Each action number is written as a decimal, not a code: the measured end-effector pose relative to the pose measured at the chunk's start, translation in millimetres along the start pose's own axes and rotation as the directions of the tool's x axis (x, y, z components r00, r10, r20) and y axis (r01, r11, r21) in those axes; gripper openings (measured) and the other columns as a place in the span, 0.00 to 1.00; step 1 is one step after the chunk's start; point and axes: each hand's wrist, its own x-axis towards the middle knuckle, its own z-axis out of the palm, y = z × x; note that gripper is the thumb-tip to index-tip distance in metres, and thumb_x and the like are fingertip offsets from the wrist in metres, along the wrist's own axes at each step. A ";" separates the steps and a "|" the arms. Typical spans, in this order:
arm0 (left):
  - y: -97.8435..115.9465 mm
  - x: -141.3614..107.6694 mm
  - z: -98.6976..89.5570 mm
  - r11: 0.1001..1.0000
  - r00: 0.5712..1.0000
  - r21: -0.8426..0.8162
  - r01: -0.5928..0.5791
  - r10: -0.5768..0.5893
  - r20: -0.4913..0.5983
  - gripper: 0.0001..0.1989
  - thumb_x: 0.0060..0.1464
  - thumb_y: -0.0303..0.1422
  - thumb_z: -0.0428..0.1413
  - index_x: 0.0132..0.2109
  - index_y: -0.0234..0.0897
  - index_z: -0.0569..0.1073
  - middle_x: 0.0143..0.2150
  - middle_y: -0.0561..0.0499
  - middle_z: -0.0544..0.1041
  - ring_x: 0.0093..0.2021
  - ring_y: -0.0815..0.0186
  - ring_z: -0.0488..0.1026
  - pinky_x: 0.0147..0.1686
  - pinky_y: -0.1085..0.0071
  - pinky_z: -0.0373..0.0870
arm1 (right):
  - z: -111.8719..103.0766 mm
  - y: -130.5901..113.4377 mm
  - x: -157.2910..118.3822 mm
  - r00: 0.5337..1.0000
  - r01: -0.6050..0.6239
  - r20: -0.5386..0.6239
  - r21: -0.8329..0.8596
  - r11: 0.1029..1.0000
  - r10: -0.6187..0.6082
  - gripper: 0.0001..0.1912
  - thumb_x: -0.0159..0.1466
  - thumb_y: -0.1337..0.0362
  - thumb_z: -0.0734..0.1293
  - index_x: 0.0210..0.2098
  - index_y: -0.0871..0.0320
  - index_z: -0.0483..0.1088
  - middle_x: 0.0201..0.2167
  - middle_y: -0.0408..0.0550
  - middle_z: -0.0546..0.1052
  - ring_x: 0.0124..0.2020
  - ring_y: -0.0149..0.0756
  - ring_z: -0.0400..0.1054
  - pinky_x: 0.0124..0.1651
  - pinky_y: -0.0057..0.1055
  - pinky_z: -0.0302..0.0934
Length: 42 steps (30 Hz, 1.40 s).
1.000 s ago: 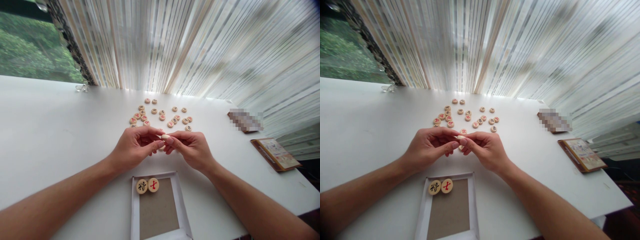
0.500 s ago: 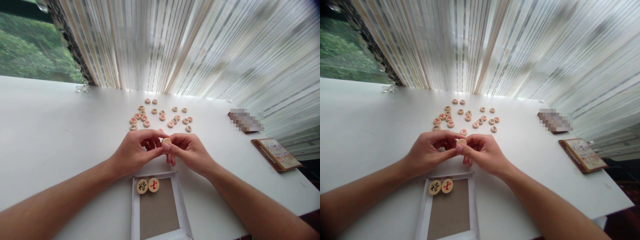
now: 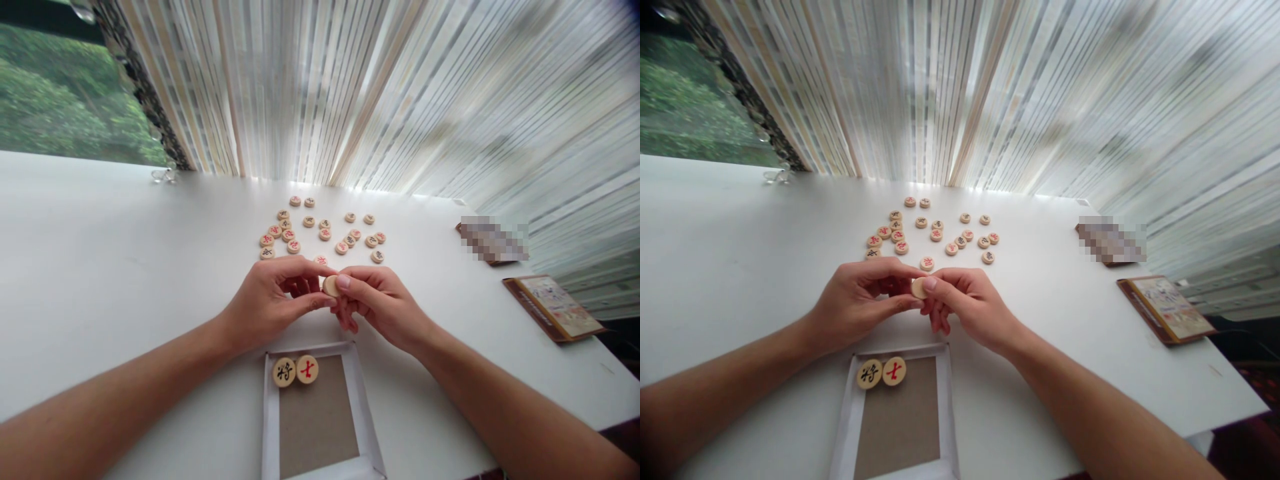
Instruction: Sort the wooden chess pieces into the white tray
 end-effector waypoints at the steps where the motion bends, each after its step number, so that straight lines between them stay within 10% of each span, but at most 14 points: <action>1: -0.3 0.3 0.2 1.000 1.000 -0.022 0.007 -0.007 -0.010 0.13 0.56 0.35 0.72 0.46 0.33 0.85 0.34 0.48 0.83 0.33 0.66 0.78 0.33 0.72 0.75 | -0.4 0.3 0.0 1.000 -0.009 0.016 0.025 1.000 0.008 0.21 0.67 0.49 0.76 0.29 0.61 0.77 0.21 0.44 0.77 0.20 0.29 0.70 0.23 0.24 0.64; 42: 4.9 -1.2 -1.0 0.997 0.998 0.030 -0.065 0.064 0.030 0.10 0.58 0.34 0.70 0.46 0.35 0.87 0.32 0.49 0.80 0.30 0.69 0.76 0.29 0.75 0.74 | 1.0 -0.9 -0.8 1.000 -0.003 0.028 -0.044 0.999 0.004 0.21 0.58 0.51 0.83 0.27 0.61 0.76 0.19 0.42 0.76 0.19 0.27 0.67 0.23 0.25 0.62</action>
